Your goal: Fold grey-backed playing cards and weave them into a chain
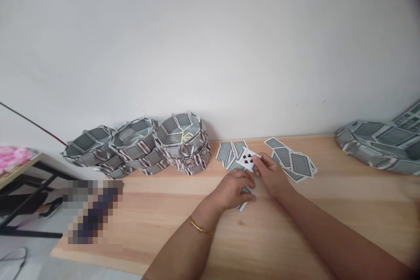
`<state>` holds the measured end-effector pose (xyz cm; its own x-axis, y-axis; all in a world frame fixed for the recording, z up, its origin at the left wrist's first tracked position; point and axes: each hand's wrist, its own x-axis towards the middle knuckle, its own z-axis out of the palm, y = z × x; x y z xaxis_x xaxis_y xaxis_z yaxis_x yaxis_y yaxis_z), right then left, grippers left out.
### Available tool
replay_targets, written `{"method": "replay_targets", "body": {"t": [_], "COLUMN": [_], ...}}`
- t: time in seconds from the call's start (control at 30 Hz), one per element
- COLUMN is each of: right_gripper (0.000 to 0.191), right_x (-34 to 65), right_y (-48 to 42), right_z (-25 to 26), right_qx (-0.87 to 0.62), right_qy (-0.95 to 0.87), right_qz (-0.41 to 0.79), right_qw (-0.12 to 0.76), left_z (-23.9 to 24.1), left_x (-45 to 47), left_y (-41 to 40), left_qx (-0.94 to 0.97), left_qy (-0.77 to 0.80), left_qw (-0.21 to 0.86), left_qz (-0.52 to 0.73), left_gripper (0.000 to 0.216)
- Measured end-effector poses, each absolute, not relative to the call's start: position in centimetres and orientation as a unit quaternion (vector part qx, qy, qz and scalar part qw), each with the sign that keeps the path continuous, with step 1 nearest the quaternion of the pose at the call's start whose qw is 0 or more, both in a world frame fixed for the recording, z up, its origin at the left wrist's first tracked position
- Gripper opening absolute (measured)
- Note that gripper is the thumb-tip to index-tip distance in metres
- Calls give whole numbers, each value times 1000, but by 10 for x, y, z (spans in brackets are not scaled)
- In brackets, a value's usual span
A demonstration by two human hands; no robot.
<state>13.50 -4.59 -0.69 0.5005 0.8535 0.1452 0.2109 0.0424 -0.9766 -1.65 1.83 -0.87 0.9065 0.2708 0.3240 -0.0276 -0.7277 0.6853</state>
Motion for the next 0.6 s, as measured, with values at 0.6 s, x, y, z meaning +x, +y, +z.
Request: {"method": "replay_targets", "body": {"t": [0.6], "right_gripper": [37], "right_x": [135], "right_y": [-46], "right_z": [-10], "right_qx": [-620], "right_qy": [-457], "right_qz": [287], "right_qw": [569], "left_z": [-15], "left_x": [-12], "left_y": [31], "left_qx": [552], "left_qy": [285], "left_qw": [718], "left_qz": [314], "left_gripper": [26]}}
